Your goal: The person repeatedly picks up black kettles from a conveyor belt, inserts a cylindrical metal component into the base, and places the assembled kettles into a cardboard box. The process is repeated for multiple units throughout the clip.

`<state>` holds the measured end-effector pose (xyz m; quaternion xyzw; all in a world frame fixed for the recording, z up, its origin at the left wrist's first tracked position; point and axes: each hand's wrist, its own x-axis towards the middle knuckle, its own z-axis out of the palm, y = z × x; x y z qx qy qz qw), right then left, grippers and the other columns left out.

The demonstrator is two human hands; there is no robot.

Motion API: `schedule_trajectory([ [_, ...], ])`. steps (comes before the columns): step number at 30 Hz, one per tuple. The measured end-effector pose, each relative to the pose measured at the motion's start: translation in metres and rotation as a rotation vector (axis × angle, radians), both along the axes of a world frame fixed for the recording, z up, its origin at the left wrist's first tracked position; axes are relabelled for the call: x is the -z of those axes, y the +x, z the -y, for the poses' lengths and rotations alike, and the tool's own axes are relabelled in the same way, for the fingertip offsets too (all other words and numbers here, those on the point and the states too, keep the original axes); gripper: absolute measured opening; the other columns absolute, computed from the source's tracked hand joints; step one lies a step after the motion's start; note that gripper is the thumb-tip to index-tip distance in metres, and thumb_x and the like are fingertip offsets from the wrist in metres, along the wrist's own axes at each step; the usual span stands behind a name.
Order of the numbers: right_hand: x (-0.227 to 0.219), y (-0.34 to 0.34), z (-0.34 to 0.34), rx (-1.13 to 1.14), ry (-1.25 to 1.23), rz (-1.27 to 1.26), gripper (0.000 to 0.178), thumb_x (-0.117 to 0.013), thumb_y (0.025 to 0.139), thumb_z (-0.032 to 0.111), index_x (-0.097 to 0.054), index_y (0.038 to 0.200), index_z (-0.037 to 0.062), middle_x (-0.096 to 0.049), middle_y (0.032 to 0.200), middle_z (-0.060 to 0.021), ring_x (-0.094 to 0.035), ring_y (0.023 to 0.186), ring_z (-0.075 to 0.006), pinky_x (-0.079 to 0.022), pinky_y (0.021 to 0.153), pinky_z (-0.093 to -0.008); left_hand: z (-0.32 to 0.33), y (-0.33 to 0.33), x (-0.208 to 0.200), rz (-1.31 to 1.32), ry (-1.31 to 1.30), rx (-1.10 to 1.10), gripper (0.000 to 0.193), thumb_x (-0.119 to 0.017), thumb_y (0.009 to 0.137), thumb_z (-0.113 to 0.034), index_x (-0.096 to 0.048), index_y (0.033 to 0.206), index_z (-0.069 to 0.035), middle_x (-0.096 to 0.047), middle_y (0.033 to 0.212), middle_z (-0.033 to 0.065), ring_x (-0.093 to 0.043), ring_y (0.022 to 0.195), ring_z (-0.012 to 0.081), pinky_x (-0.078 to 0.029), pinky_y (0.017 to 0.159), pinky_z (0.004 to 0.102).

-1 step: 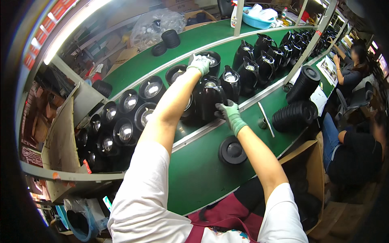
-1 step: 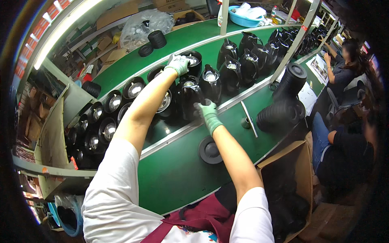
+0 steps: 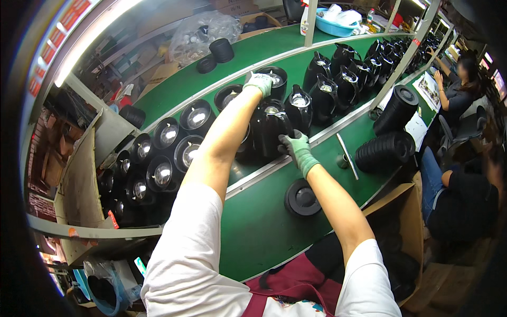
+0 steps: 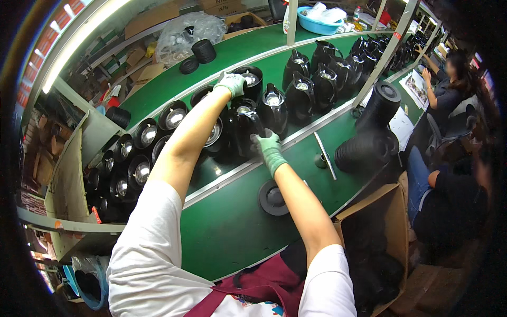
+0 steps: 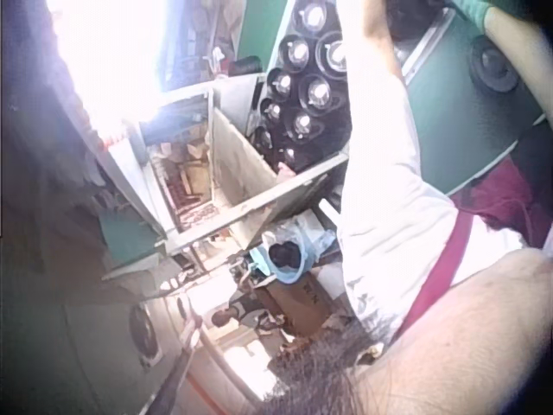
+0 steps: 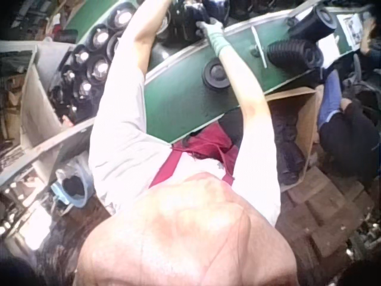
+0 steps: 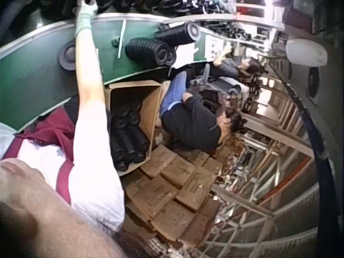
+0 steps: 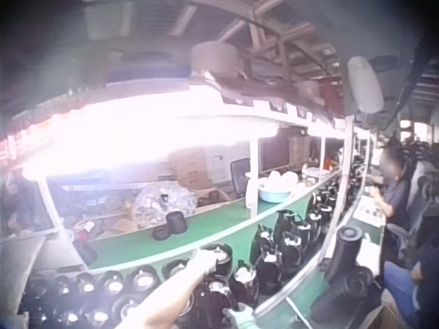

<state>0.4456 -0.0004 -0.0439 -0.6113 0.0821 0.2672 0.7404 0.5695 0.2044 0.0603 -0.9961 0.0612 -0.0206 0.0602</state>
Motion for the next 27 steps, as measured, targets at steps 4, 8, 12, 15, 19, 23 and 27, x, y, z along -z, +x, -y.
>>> schedule_trajectory([
  [4,0.019,0.009,-0.017,0.090,-0.170,0.221,0.037,-0.073,0.084,0.009,-0.060,0.117,-0.0035,-0.066,0.097,-0.0072,-0.062,0.080,-0.0166,-0.055,0.064,-0.0298,-0.004,0.025,0.006,-0.132,0.104,-0.059,0.029,-0.075,0.076,-0.024,-0.075,0.103,-0.014,-0.073,0.106,0.0113,-0.070,0.100,0.0287,-0.048,0.088,0.0505],
  [8,0.039,0.007,-0.005,0.017,-0.743,0.577,0.038,-0.072,0.080,0.017,-0.064,0.112,-0.0023,-0.068,0.107,-0.0165,-0.067,0.090,-0.0283,-0.053,0.079,-0.0374,0.001,0.016,0.011,0.087,0.226,0.061,0.029,-0.047,0.095,-0.015,-0.073,0.107,-0.021,-0.072,0.109,0.0029,-0.068,0.107,0.0210,-0.045,0.091,0.0526],
  [12,0.044,0.007,0.003,-0.040,-0.794,0.486,0.047,-0.069,0.080,0.029,-0.064,0.120,0.0050,-0.064,0.116,-0.0221,-0.060,0.111,-0.0389,-0.049,0.095,-0.0460,-0.009,-0.013,-0.020,0.524,0.113,0.141,0.022,-0.053,0.087,-0.009,-0.069,0.098,-0.021,-0.069,0.094,0.0046,-0.067,0.089,0.0232,-0.044,0.080,0.0453],
  [15,0.031,0.009,0.004,-0.089,-0.855,0.464,0.049,-0.072,0.078,0.030,-0.063,0.119,0.0045,-0.062,0.118,-0.0246,-0.059,0.113,-0.0409,-0.049,0.097,-0.0457,-0.022,-0.051,-0.070,0.568,0.097,0.188,0.032,-0.072,0.073,-0.013,-0.067,0.105,-0.019,-0.065,0.100,0.0043,-0.063,0.095,0.0249,-0.042,0.089,0.0430],
  [19,-0.028,-0.012,0.022,-0.117,-0.789,0.375,0.102,-0.088,0.066,0.032,-0.030,0.146,0.0055,-0.030,0.146,-0.0269,-0.039,0.134,-0.0402,-0.037,0.112,-0.0434,-0.016,-0.137,-0.137,0.729,0.065,0.327,0.037,-0.075,0.072,-0.016,-0.065,0.107,-0.021,-0.062,0.109,0.0014,-0.059,0.107,0.0227,-0.036,0.101,0.0456],
  [23,-0.131,-0.079,0.080,0.068,-0.764,1.509,0.087,-0.077,0.075,0.026,-0.032,0.148,0.0065,-0.030,0.150,-0.0221,-0.037,0.135,-0.0392,-0.038,0.109,-0.0459,0.011,-0.255,-0.181,0.602,0.171,0.524,0.039,-0.071,0.075,-0.017,-0.065,0.113,-0.021,-0.056,0.113,0.0066,-0.056,0.111,0.0260,-0.038,0.102,0.0496],
  [27,-0.222,-0.158,0.113,-0.354,-0.685,2.017,0.046,-0.061,0.085,0.030,-0.058,0.130,0.0195,-0.044,0.144,-0.0164,-0.045,0.132,-0.0390,-0.038,0.109,-0.0540,0.057,-0.363,-0.200,0.474,0.203,0.750,0.035,-0.070,0.073,-0.022,-0.067,0.107,-0.021,-0.061,0.102,0.0021,-0.059,0.110,0.0263,-0.035,0.106,0.0582],
])
